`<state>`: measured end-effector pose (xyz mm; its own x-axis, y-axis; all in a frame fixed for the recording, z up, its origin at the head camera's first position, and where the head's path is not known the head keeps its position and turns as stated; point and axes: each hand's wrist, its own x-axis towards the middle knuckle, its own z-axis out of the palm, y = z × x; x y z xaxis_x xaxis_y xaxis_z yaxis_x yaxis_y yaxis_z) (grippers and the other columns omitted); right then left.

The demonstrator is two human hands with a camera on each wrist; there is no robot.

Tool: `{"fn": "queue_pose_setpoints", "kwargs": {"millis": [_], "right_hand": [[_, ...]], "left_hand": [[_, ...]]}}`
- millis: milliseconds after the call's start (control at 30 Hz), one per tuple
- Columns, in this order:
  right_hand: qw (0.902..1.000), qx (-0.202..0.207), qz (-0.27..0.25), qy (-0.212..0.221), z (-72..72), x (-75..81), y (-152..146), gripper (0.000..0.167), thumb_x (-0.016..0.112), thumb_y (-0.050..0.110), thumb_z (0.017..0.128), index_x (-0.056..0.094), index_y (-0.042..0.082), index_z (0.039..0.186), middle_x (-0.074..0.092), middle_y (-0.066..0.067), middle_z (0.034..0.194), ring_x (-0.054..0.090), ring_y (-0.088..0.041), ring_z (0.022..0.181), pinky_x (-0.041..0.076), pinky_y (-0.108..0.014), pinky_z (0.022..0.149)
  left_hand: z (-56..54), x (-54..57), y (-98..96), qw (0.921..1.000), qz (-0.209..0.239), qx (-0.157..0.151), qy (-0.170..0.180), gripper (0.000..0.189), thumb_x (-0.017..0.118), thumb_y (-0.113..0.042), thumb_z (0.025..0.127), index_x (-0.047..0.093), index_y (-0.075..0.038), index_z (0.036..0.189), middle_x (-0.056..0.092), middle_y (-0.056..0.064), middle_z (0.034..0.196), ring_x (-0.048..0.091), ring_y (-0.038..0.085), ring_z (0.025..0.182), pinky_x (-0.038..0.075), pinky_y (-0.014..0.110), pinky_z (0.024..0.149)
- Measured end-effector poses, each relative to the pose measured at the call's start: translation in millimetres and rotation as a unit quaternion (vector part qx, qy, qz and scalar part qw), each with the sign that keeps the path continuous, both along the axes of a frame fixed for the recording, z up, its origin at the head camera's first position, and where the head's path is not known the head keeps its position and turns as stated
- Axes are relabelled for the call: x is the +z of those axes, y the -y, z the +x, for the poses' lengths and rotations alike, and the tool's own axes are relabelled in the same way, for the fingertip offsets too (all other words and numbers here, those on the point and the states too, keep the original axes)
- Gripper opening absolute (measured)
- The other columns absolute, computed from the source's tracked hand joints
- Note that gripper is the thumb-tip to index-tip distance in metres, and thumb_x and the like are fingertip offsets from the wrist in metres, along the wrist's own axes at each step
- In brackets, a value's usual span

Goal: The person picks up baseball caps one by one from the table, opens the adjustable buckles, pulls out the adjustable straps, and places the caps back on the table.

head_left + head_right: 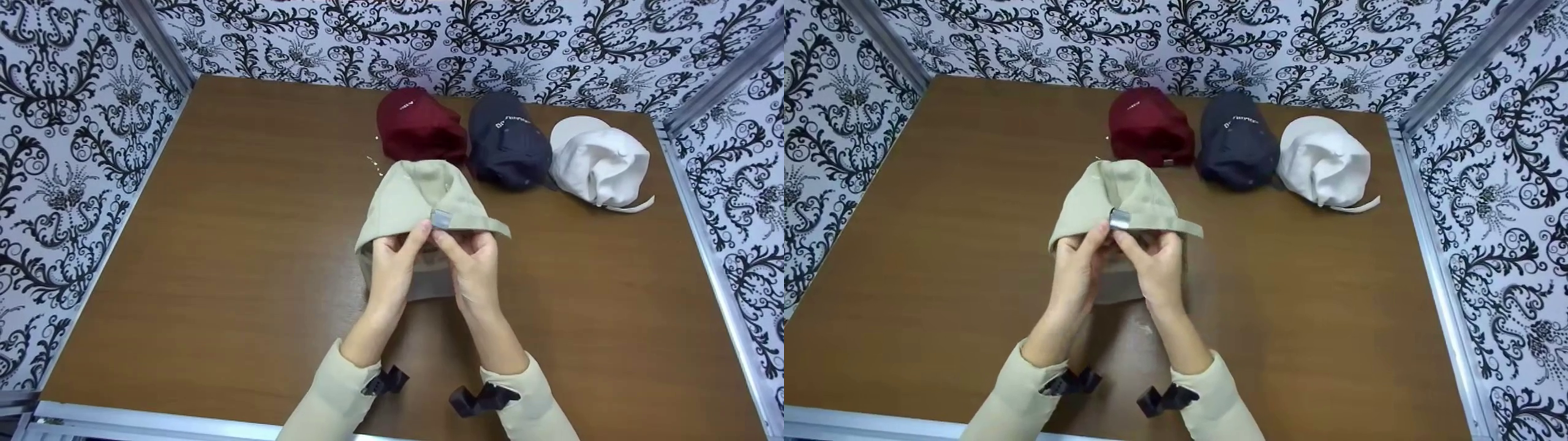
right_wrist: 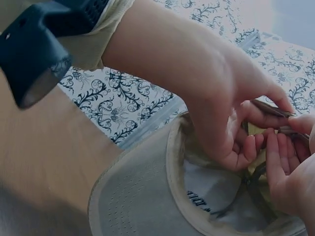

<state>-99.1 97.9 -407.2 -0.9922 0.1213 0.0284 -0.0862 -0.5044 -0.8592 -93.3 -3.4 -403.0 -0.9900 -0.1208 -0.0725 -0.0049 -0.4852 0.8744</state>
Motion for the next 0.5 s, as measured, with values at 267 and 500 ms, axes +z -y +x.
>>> {"fn": "queue_pose_setpoints", "kwargs": {"millis": [267, 500], "right_hand": [[0.9974, -0.054, -0.01, -0.048, -3.2, -7.2, 5.1, 0.022, 0.059, -0.011, 0.084, 0.065, 0.002, 0.101, 0.069, -0.003, 0.089, 0.068, -0.011, 0.082, 0.059, -0.024, 0.078], [0.9963, -0.066, -0.032, -0.044, -4.4, -9.3, 8.9, 0.015, 0.061, -0.007, 0.087, 0.067, 0.005, 0.091, 0.069, -0.001, 0.08, 0.066, -0.009, 0.072, 0.057, -0.021, 0.07]], "left_hand": [[1.6, -2.9, -3.5, 0.9994, -0.025, 0.025, 0.0, 0.029, 0.062, -0.015, 0.094, 0.056, -0.001, 0.118, 0.065, 0.004, 0.106, 0.059, 0.01, 0.1, 0.049, 0.027, 0.093], [-2.7, -7.7, -9.4, 0.9888, 0.147, 0.017, 0.023, 0.006, 0.059, -0.004, 0.092, 0.056, -0.009, 0.094, 0.06, -0.002, 0.078, 0.053, 0.008, 0.07, 0.044, 0.019, 0.065]]}}
